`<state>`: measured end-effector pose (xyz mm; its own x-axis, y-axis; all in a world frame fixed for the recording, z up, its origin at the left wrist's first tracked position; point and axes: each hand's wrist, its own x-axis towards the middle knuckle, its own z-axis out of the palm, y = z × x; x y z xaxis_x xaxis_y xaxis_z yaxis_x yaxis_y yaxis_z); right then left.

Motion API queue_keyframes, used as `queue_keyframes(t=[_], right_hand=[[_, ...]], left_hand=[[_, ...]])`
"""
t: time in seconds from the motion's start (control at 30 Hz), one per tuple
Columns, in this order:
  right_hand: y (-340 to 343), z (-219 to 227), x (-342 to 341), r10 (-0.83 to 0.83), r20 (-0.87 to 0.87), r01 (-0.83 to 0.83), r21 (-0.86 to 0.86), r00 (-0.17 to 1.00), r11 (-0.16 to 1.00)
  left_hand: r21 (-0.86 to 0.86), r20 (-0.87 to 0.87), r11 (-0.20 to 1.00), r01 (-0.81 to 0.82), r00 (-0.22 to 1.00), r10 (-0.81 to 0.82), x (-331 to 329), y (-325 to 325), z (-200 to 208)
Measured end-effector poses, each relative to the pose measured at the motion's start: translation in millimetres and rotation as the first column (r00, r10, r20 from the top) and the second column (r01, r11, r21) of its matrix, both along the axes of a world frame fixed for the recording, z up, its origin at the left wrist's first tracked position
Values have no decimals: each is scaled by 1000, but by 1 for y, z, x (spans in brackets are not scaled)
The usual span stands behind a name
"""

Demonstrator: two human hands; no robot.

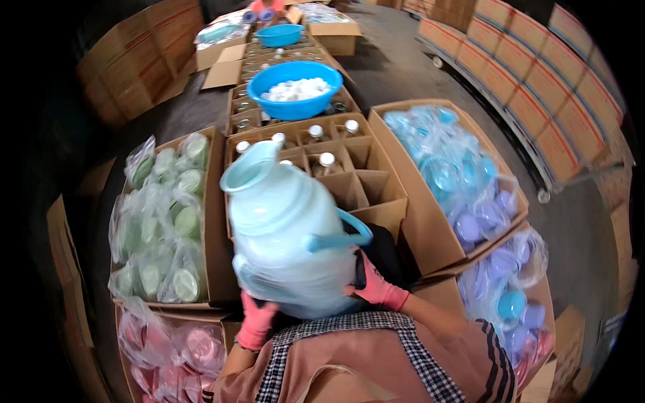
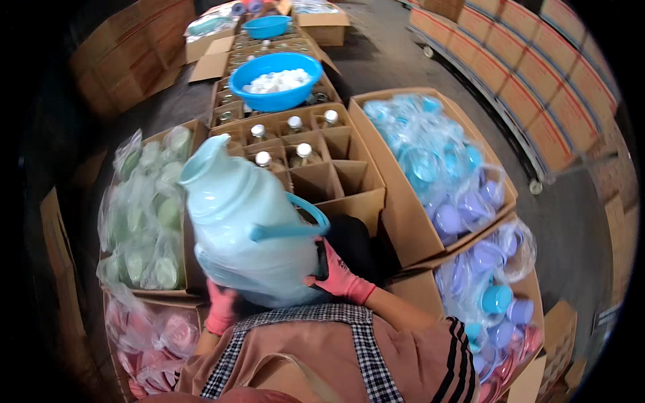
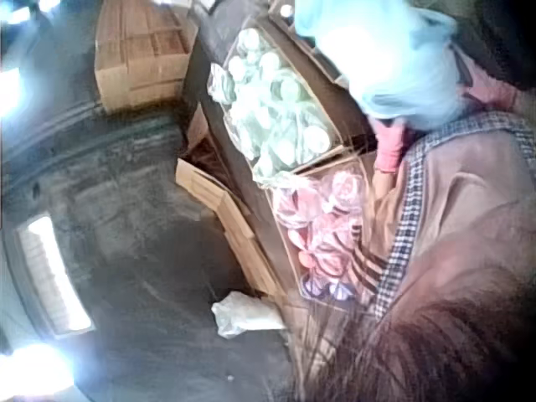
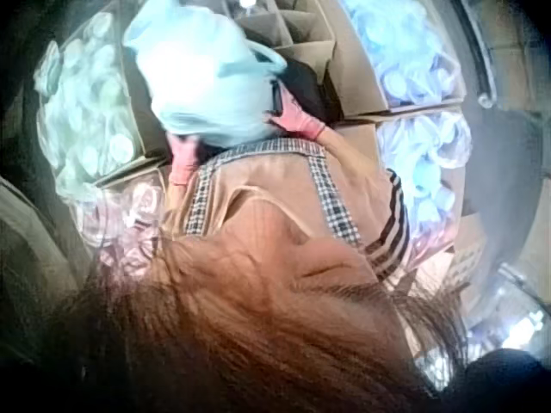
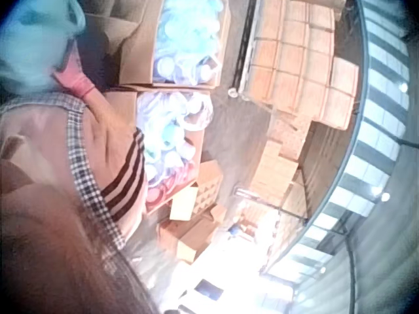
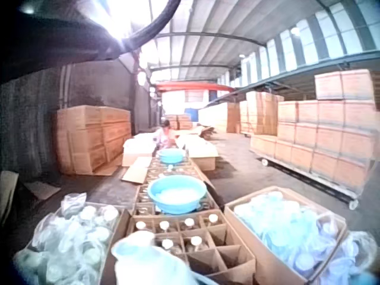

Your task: The person sits on the floor in a warehouse and packs plastic pitchers into cardboard boxes. They unwrap pitchers from plastic bags, insert metal strainers into the pitchers, secure the lids, and place the assembled units into boxes.

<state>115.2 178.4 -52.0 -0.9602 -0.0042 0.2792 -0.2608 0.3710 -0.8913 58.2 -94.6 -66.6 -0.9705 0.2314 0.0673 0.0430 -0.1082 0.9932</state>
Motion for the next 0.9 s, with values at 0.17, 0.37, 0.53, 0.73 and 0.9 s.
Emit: queue_keyframes(t=[0.17, 0.37, 0.53, 0.73, 0.9], right_hand=[[16, 36, 24, 80, 283, -106, 76, 956, 992], [92, 131, 65, -495, 119, 509, -194, 861, 839], [60, 165, 17, -203, -502, 485, 533, 841, 693], [32, 92, -16, 52, -337, 234, 749, 940, 620], [58, 138, -27, 29, -521, 459, 776, 853, 433]], left_hand=[[-190, -181, 962, -197, 970, 163, -17, 21, -14], [-469, -448, 867, -171, 892, -67, -8, 77, -17], [-544, -595, 839, -13, 711, -374, -9, 112, 33], [-726, -567, 686, 38, 532, -629, 3, 72, 13], [-733, -588, 680, -13, 514, -625, 7, 56, -11]])
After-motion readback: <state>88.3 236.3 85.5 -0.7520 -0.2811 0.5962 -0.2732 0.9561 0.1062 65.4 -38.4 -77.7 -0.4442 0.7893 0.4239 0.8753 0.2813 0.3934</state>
